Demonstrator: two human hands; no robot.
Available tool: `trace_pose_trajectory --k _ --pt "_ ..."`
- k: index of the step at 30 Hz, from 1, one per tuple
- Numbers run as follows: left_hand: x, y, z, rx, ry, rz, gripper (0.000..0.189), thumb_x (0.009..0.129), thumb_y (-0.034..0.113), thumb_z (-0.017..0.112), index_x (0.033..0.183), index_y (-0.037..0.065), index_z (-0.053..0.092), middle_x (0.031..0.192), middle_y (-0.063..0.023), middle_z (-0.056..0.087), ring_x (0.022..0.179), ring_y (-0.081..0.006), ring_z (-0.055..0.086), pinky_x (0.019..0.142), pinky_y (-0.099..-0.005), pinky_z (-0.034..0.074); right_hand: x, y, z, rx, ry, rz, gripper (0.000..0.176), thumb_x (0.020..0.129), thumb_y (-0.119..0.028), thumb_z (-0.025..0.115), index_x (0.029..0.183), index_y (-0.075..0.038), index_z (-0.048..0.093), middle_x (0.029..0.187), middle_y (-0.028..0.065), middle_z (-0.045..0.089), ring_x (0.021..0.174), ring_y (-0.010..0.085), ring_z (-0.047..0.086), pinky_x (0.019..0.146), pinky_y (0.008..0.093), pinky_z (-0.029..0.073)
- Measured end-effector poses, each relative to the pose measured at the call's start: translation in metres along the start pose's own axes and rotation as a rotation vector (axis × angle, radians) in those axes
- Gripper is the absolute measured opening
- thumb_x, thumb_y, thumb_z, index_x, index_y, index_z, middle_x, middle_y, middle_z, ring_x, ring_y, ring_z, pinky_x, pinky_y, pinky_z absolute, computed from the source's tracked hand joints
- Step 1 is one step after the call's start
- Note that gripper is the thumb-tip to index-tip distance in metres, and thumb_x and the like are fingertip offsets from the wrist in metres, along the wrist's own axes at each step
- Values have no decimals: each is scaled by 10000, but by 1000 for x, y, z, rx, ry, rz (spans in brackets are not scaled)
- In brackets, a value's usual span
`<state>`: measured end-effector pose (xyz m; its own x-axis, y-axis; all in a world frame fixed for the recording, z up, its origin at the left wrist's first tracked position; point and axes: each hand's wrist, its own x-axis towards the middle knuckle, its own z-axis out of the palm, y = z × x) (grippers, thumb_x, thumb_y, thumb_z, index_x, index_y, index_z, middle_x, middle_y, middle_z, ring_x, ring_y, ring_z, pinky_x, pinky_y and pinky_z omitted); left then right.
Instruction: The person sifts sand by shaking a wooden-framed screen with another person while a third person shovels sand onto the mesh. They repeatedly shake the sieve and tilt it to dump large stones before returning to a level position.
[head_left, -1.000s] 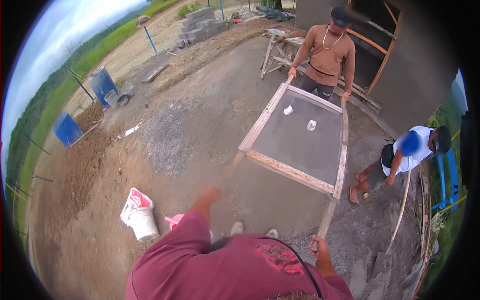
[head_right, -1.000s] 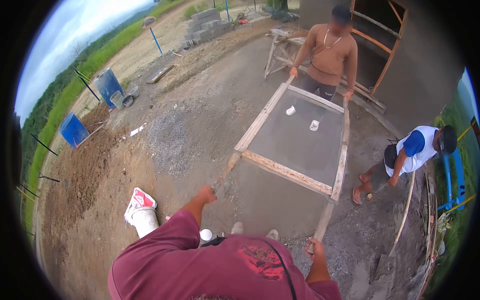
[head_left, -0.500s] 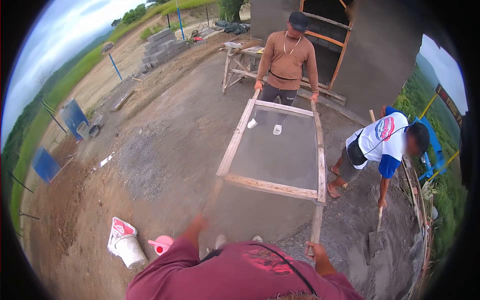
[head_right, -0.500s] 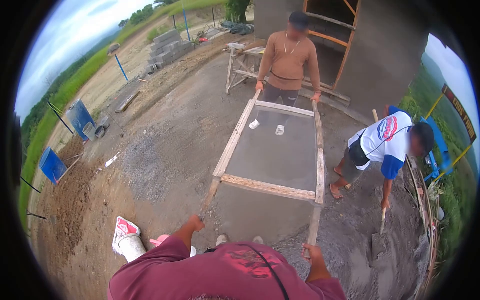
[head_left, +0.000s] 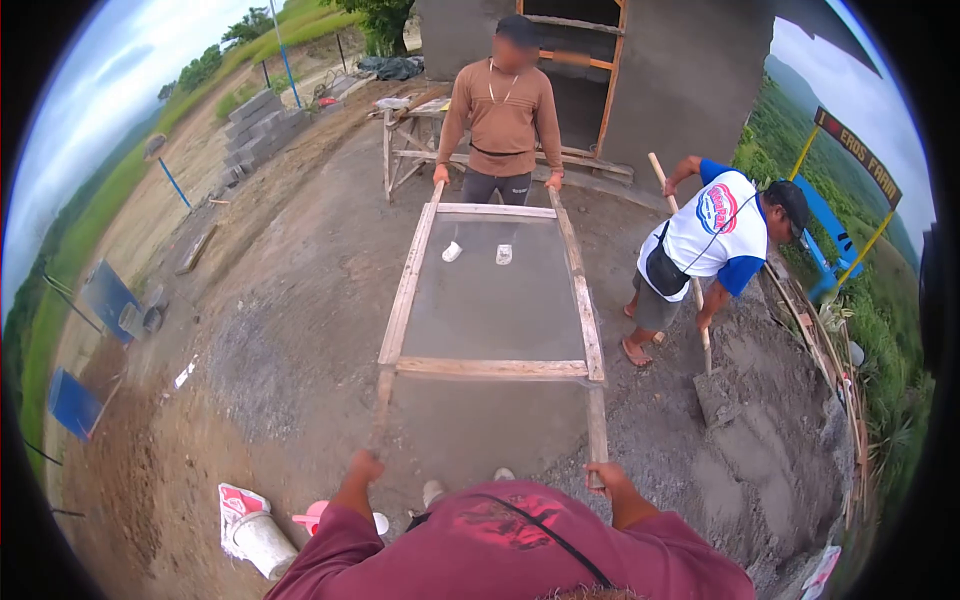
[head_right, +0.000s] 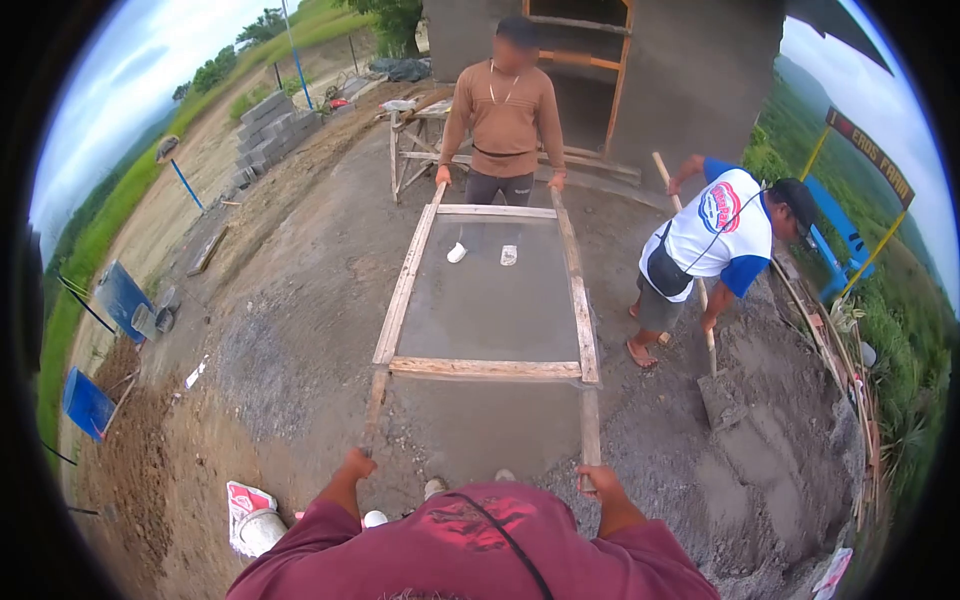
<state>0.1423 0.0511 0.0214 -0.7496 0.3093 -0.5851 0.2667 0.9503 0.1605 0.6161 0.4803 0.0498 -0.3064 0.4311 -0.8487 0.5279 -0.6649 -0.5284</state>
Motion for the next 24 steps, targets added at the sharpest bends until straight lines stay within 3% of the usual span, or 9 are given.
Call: trace_pose_trajectory --k 2,5,9,20,23,24 --pt "2 -5 2 -27 59 7 463 650 354 741 846 -63 693 853 -250 686 838 -337 699 729 -408 555 -2 1 1 20 -7 -12 279 751 -224 742 934 -44 632 723 51 630 620 184 638 580 363 511" --pt "-29 14 -10 106 33 46 367 687 273 623 905 -11 705 984 -242 671 986 -370 649 839 -418 524 5 11 -7 26 -7 -11 284 747 -230 746 942 -54 637 725 42 628 626 180 636 589 365 519" --pt "-28 17 1 42 16 4 384 689 273 626 927 -20 698 991 -247 670 995 -374 645 842 -423 522 -13 4 -7 36 21 -8 312 730 -217 762 958 -49 630 733 46 621 613 188 636 544 354 533" --pt "-17 13 28 -18 -12 -5 382 723 245 628 991 -24 678 1017 -250 664 1013 -379 636 840 -438 519 -3 17 -25 -15 39 29 249 752 -202 726 926 -57 623 728 49 629 628 197 636 593 382 526" --pt "-18 17 19 -10 -6 13 375 722 247 623 978 -23 678 1002 -244 667 1003 -374 640 832 -437 522 4 16 -24 -5 50 24 244 756 -194 714 922 -44 616 727 59 628 624 204 637 582 384 525" --pt "-16 13 22 -12 50 32 368 696 247 637 924 -40 678 937 -249 669 935 -370 657 786 -433 531 7 17 -23 -2 55 24 242 758 -191 710 920 -40 614 726 62 628 623 206 637 578 385 524"
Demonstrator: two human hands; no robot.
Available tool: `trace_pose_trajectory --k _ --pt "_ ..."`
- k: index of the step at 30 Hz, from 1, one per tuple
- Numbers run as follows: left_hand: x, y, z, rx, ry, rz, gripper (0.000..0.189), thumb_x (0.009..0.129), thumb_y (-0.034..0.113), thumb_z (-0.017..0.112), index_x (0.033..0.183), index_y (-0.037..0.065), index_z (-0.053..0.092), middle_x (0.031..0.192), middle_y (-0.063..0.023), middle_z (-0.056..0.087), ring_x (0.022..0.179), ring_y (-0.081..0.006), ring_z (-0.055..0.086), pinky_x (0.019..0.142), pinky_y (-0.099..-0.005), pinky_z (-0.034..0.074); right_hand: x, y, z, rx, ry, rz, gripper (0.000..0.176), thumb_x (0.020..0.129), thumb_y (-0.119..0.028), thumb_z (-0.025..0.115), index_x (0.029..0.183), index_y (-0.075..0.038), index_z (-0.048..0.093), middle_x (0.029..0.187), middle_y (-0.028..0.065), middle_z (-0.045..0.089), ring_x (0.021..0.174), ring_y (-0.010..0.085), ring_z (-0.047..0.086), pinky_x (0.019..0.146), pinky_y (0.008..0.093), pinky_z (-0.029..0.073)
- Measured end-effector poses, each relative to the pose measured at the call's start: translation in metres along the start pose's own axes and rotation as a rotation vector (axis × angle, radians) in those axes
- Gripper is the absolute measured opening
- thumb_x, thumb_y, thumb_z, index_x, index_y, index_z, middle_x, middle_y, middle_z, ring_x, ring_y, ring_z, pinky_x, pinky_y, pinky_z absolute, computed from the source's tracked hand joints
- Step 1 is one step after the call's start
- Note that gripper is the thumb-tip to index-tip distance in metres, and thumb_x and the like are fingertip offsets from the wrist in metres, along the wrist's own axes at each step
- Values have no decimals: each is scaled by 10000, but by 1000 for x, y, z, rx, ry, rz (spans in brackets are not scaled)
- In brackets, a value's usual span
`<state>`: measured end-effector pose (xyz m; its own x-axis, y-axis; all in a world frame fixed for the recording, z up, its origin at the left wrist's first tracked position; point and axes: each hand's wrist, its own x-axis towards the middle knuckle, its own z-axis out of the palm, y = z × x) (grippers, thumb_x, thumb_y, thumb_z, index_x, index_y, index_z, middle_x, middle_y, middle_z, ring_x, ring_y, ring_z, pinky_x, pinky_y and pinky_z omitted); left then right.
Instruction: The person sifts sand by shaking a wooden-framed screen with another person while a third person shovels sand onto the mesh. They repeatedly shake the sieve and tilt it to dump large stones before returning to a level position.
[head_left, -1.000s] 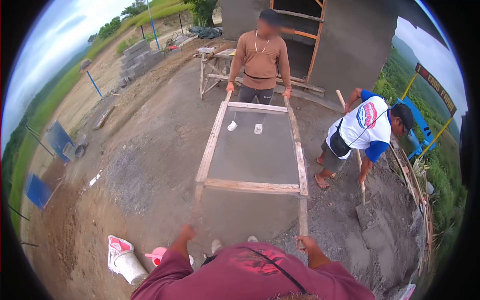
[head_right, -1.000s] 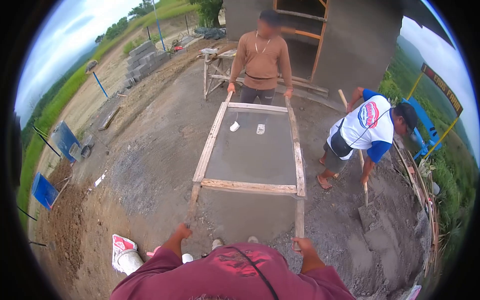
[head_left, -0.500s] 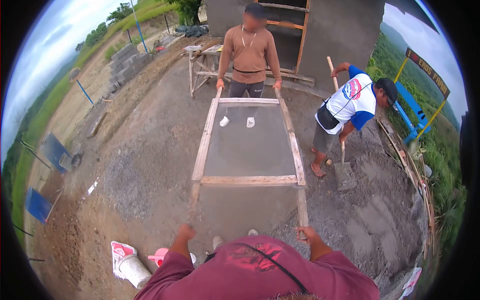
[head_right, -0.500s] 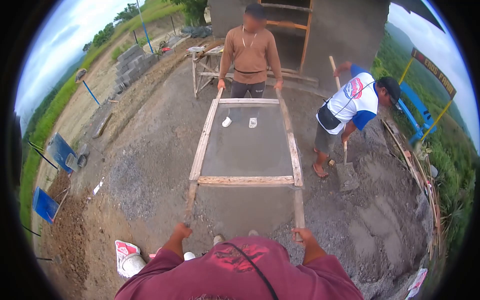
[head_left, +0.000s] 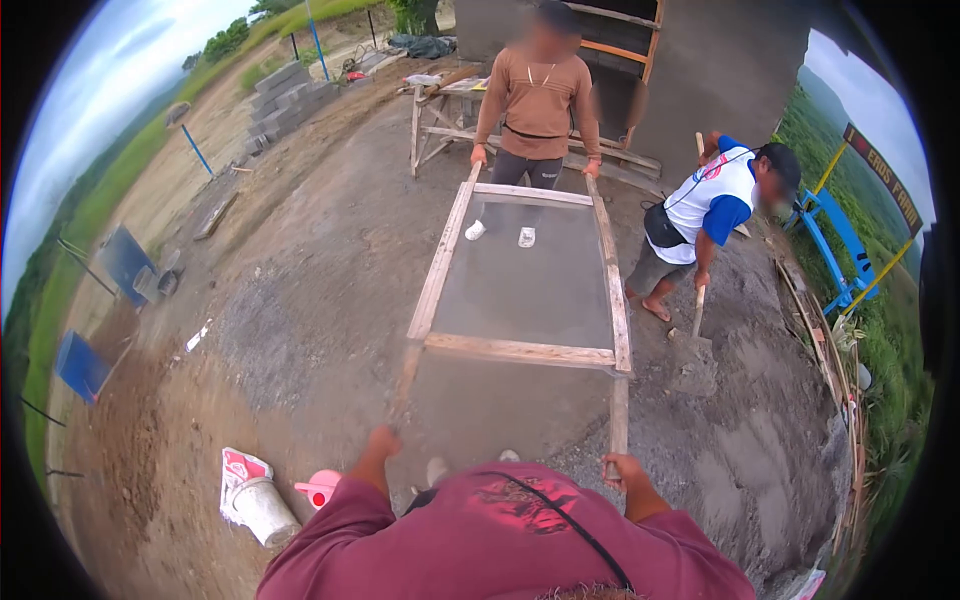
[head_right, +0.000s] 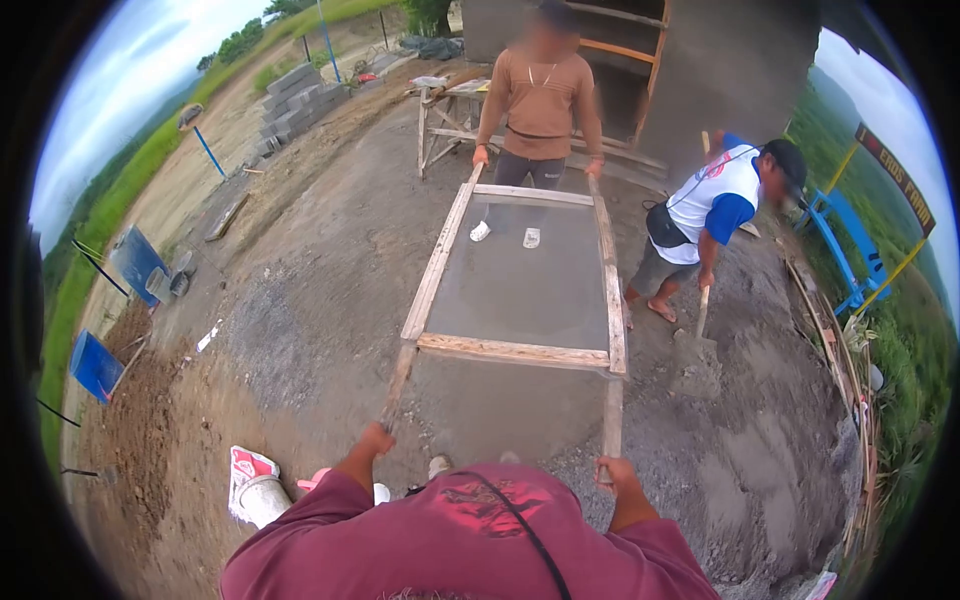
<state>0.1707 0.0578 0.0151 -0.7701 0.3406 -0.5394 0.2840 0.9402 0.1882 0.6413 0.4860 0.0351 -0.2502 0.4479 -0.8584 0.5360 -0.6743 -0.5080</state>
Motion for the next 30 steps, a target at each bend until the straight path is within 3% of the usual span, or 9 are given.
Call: trace_pose_trajectory --k 2,5,14,16,23,26,29,30 --pt "2 -3 2 0 109 39 364 645 246 665 815 -75 678 807 -260 673 798 -361 692 695 -425 548 3 1 0 -3 -18 6 238 761 -186 702 922 -37 609 724 64 626 619 207 636 570 383 522" --pt "8 -3 -6 7 -36 -3 352 646 248 662 813 -62 686 805 -246 680 799 -350 693 705 -414 551 8 1 2 -1 -25 -11 236 764 -179 692 928 -35 603 722 66 625 613 207 634 564 379 520" --pt "4 4 -13 122 96 85 354 653 261 653 823 -46 699 825 -248 680 830 -348 691 730 -409 551 4 -2 3 23 -37 -16 208 766 -150 679 922 -35 603 716 68 623 576 209 623 509 366 510" --pt "14 -4 2 172 84 82 353 654 264 646 827 -39 703 846 -252 678 849 -347 690 739 -409 550 7 -5 3 8 -59 -32 191 766 -145 677 906 -36 607 716 76 622 576 213 623 507 363 510" --pt "-11 22 -31 129 -52 102 356 662 246 621 884 -19 709 915 -248 681 874 -356 685 760 -414 547 -4 -14 -1 -8 -16 21 169 766 -138 668 893 -39 615 720 95 617 584 235 626 534 389 519" --pt "3 18 -16 157 22 90 372 668 244 622 907 -29 703 935 -257 678 885 -366 682 769 -421 544 10 -9 7 -38 -10 -11 186 770 -141 666 915 -38 613 725 93 617 584 240 624 541 399 518" --pt "18 14 -36 46 -57 1 353 774 257 595 1015 20 697 1083 -219 657 1042 -369 623 902 -446 493 21 -14 22 -11 -24 -42 217 779 -155 675 940 -27 605 724 93 618 584 240 622 541 399 518" --pt "20 9 -40 51 -23 18 369 741 259 610 991 1 698 1051 -237 660 1017 -365 637 871 -436 507 23 -15 24 -3 -58 -46 223 781 -160 677 943 -25 603 716 92 619 577 236 621 532 394 515"
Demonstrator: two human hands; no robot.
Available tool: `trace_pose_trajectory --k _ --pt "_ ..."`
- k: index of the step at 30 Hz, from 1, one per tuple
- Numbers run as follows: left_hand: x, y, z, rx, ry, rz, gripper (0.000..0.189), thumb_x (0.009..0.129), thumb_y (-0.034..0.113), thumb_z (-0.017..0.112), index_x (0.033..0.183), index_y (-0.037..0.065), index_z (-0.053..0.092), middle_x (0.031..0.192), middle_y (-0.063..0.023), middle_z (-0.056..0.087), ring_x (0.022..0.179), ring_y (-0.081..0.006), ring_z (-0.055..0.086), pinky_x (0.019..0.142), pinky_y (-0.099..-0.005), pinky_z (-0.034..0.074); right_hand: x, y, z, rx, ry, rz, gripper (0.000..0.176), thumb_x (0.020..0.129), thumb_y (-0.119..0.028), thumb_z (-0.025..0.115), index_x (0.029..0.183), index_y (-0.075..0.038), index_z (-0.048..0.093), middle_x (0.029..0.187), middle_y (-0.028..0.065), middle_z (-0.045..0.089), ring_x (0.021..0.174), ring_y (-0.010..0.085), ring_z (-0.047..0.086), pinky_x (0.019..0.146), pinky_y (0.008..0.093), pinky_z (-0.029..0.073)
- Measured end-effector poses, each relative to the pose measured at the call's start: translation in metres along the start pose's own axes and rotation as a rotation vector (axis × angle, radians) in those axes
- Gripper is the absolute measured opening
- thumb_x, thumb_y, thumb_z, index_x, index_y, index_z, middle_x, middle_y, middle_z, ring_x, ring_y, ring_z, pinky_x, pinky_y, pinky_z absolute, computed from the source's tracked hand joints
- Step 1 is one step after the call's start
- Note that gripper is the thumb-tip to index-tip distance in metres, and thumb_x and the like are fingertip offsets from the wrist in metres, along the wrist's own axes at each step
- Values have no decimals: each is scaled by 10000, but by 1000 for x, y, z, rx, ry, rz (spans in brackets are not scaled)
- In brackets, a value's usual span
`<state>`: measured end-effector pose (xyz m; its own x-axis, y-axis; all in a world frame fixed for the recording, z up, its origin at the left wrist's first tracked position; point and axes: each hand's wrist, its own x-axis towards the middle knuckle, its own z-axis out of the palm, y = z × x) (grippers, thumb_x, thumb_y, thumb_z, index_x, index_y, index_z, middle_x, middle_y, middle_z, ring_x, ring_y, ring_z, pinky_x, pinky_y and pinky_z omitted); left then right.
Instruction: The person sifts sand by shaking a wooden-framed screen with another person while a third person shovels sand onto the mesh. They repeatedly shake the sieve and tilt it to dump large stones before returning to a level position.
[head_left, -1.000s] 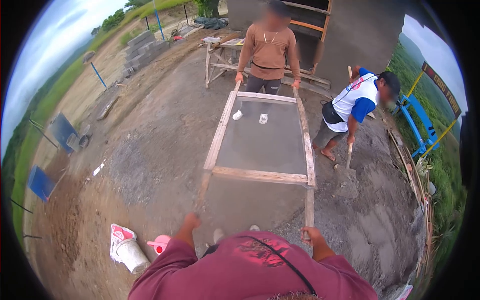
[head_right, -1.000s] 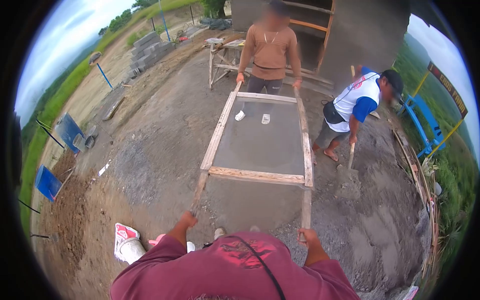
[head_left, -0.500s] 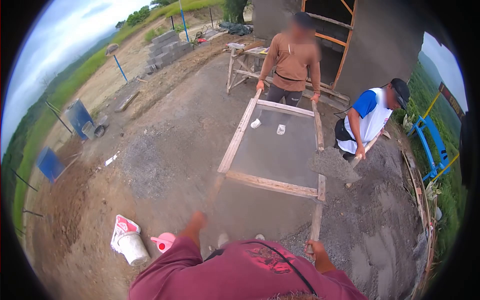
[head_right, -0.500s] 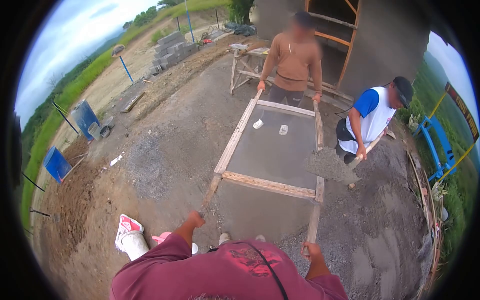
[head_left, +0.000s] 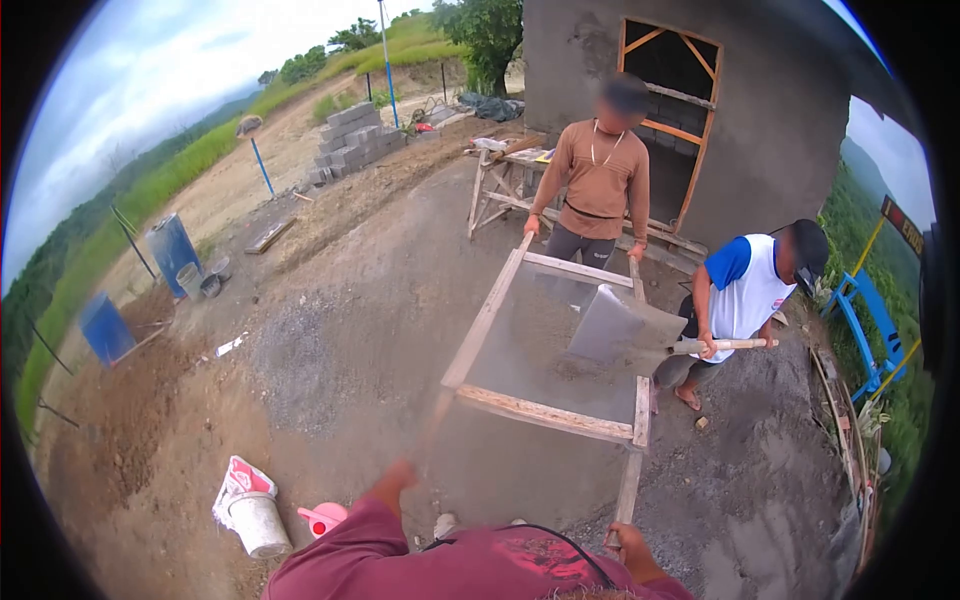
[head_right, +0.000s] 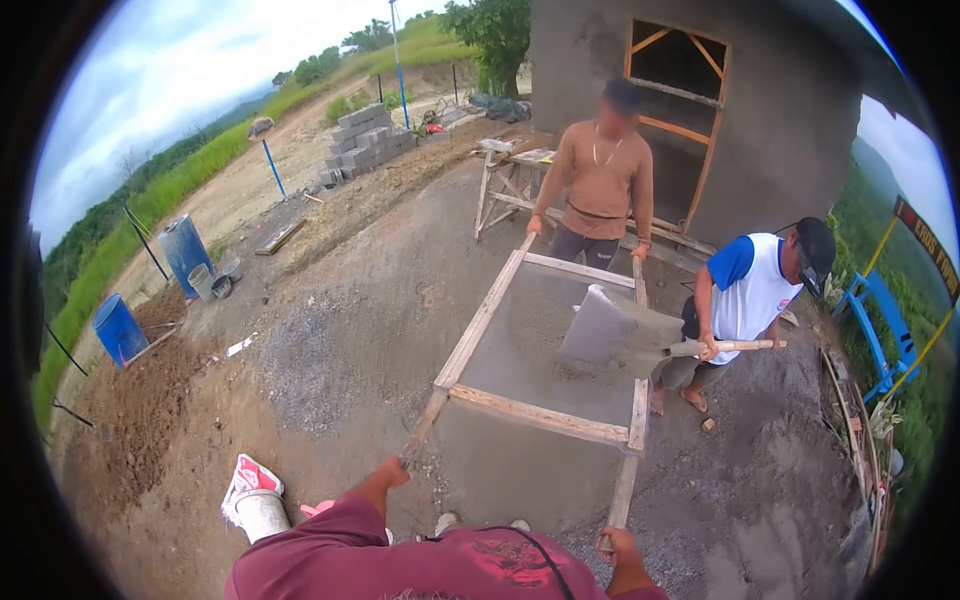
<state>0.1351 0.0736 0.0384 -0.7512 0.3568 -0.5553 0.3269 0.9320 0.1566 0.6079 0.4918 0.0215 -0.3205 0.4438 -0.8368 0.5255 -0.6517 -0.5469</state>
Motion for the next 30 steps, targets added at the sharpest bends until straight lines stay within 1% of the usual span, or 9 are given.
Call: trace_pose_trajectory --k 8,11,16,19,21,24,25,27,30 --pt "21 -10 10 195 45 51 434 694 301 650 964 -35 701 1006 -268 667 987 -358 663 846 -428 524 -16 -14 9 22 33 -72 168 772 -153 676 862 -22 620 655 92 614 520 226 610 461 355 497" --pt "-11 -26 22 215 0 100 463 700 350 678 968 -26 708 1036 -264 665 1023 -351 652 881 -432 511 -26 29 6 -321 54 -294 165 765 -152 674 857 -25 622 657 94 614 525 230 612 474 366 505" --pt "-47 -87 67 -143 -188 -170 523 673 453 755 827 -45 702 808 -207 684 796 -313 685 727 -409 530 -28 77 20 -517 252 -106 165 757 -150 668 861 -30 624 659 91 614 537 233 617 495 380 514" --pt "-72 -77 22 -181 -307 -194 509 670 445 766 774 -47 687 716 -171 655 733 -276 671 687 -402 517 -30 81 29 -472 267 -59 165 752 -149 665 863 -34 625 659 90 614 544 235 619 507 388 520" --pt "-40 -101 41 -203 -303 -113 559 690 516 707 852 -20 700 863 -219 674 879 -320 668 778 -436 506 -28 77 34 -367 240 -35 165 749 -149 663 865 -36 625 660 89 614 548 237 621 515 394 523" --pt "7 -100 29 -240 -193 15 546 767 537 608 884 14 710 888 -246 678 859 -349 667 798 -471 496 -22 53 40 -92 144 8 166 745 -148 659 867 -39 626 661 87 614 555 239 624 527 402 529" --pt "53 -100 25 109 -144 282 525 830 516 550 872 18 708 875 -239 671 797 -354 656 770 -476 498 -20 32 47 -20 111 13 167 743 -147 658 868 -41 626 661 87 614 558 239 625 531 405 531" --pt "30 -40 -83 -470 -79 -80 293 708 289 680 753 -1 681 730 -141 660 669 -258 633 625 -417 496 -16 -31 70 12 62 -18 180 741 -141 642 887 -40 614 665 85 614 575 239 632 542 416 533" --pt "140 -38 -134 -445 -58 20 165 711 185 667 697 20 674 683 -115 650 565 -221 609 525 -374 490 -20 -136 95 18 66 -89 213 746 -157 658 918 -46 598 683 76 623 589 214 635 552 398 527"
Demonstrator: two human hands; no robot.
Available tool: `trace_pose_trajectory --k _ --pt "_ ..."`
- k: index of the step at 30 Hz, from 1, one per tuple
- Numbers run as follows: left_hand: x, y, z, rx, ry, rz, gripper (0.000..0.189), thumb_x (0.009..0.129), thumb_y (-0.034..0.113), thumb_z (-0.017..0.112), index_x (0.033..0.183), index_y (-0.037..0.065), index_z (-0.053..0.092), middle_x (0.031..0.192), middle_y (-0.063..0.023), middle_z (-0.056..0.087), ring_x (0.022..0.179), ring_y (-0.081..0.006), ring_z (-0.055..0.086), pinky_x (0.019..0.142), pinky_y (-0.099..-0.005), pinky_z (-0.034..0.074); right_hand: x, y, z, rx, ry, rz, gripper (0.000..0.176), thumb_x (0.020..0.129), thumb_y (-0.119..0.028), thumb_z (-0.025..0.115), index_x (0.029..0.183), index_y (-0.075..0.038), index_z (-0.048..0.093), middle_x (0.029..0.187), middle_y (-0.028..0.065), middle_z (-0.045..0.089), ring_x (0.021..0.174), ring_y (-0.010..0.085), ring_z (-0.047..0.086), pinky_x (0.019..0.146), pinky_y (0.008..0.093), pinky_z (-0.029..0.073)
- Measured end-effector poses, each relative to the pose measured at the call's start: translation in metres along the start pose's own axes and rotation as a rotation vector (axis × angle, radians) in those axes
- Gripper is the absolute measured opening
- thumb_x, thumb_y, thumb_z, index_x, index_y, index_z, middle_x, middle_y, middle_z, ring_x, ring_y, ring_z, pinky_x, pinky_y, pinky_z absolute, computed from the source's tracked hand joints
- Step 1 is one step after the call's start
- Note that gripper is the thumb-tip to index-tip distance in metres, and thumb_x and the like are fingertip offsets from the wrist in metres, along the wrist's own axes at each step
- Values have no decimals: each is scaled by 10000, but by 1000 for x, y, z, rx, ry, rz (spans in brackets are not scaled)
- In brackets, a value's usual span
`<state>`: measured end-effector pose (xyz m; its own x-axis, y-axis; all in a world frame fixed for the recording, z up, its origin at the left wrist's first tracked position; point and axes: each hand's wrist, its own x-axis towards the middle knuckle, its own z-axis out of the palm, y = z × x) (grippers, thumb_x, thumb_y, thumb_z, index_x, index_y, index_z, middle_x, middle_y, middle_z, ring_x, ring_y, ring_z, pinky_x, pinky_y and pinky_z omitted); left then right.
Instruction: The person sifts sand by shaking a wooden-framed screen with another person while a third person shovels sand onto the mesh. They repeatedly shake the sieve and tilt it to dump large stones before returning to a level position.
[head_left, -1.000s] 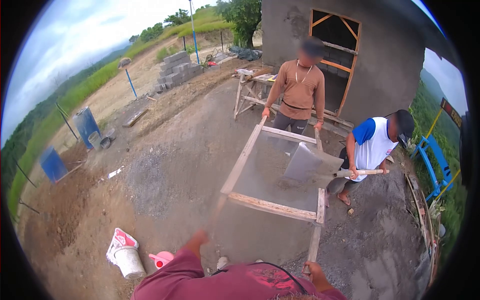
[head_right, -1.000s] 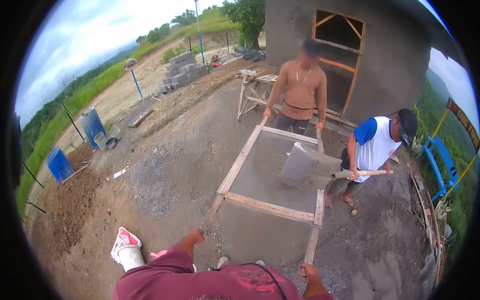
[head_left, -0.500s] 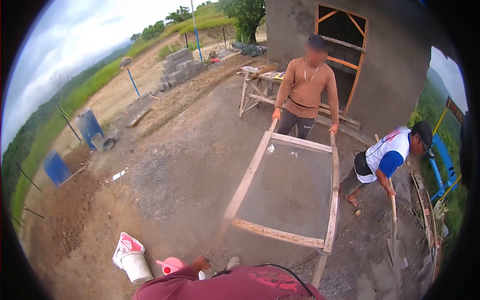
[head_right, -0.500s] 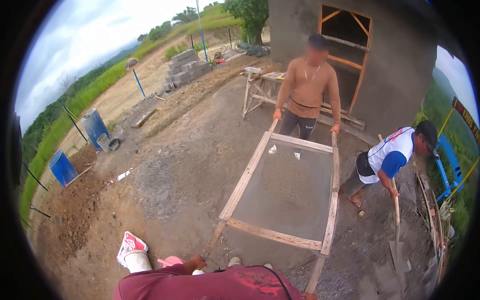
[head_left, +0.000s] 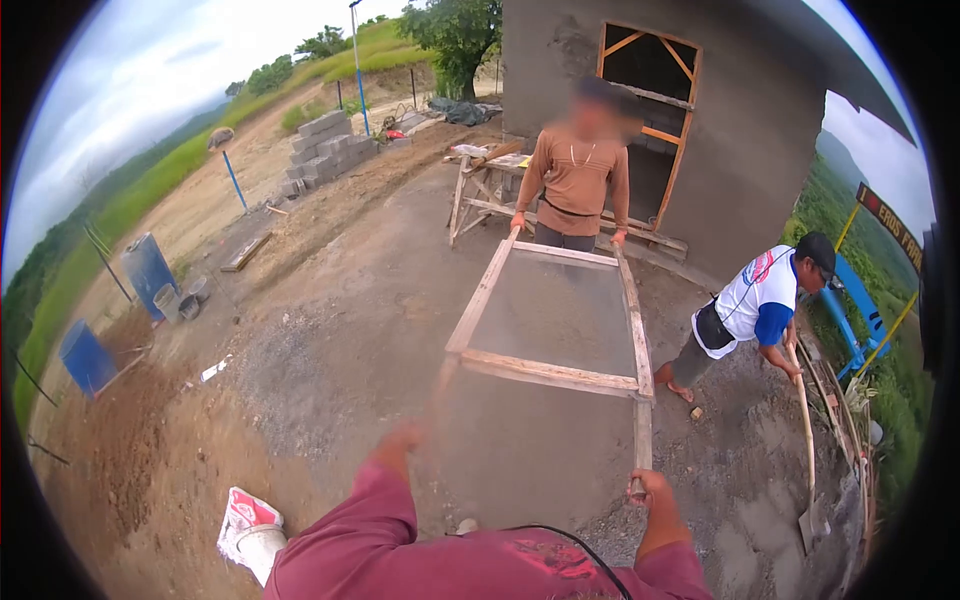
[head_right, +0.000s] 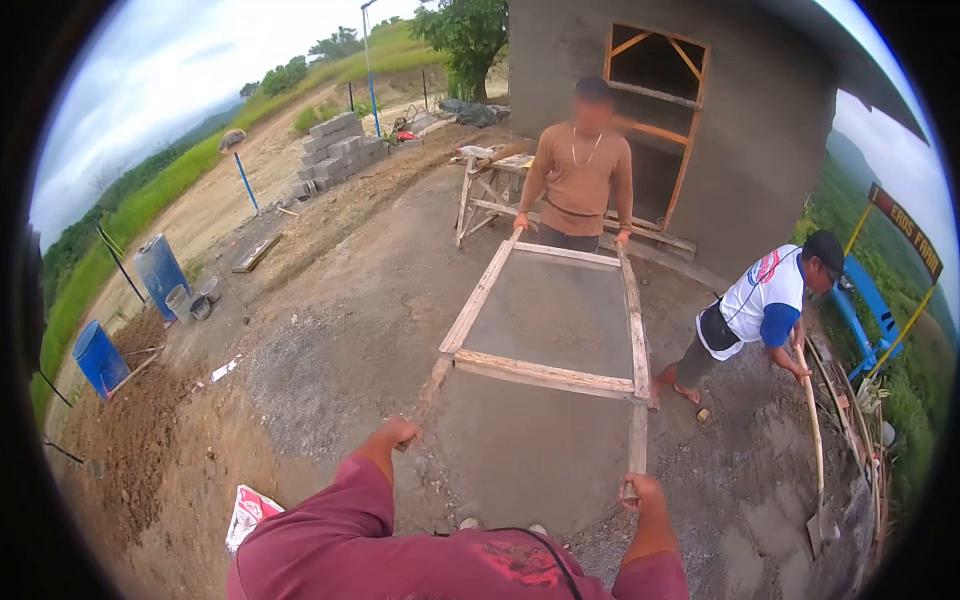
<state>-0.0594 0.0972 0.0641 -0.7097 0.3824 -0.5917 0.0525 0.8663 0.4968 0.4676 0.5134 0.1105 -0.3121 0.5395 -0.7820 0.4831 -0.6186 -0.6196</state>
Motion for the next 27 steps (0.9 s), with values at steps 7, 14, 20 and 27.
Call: trace_pose_trajectory --k 7,14,20,27 --pt "-22 13 -10 -273 -20 -169 89 710 71 651 645 12 640 578 -124 606 500 -207 605 459 -346 478 -16 -27 20 -107 25 71 222 770 -178 679 941 -69 590 724 58 621 628 205 639 594 393 525" --pt "-157 -190 89 300 -201 72 239 729 281 628 595 93 689 599 -60 665 560 -178 652 583 -340 523 -20 291 -30 -842 189 -201 215 732 -172 682 839 10 637 733 144 664 582 284 657 476 425 513" --pt "-193 -126 49 -120 -183 -258 205 697 239 668 625 47 676 590 -77 643 547 -187 628 522 -360 493 -28 235 4 -383 171 61 190 727 -163 672 829 -7 634 696 126 642 585 268 650 498 416 521" --pt "9 -24 11 -192 67 -101 111 650 95 637 561 39 602 540 -92 577 441 -199 544 437 -347 418 -15 -9 23 -82 -32 24 136 762 -197 621 842 -89 602 688 62 615 597 202 625 554 366 518"
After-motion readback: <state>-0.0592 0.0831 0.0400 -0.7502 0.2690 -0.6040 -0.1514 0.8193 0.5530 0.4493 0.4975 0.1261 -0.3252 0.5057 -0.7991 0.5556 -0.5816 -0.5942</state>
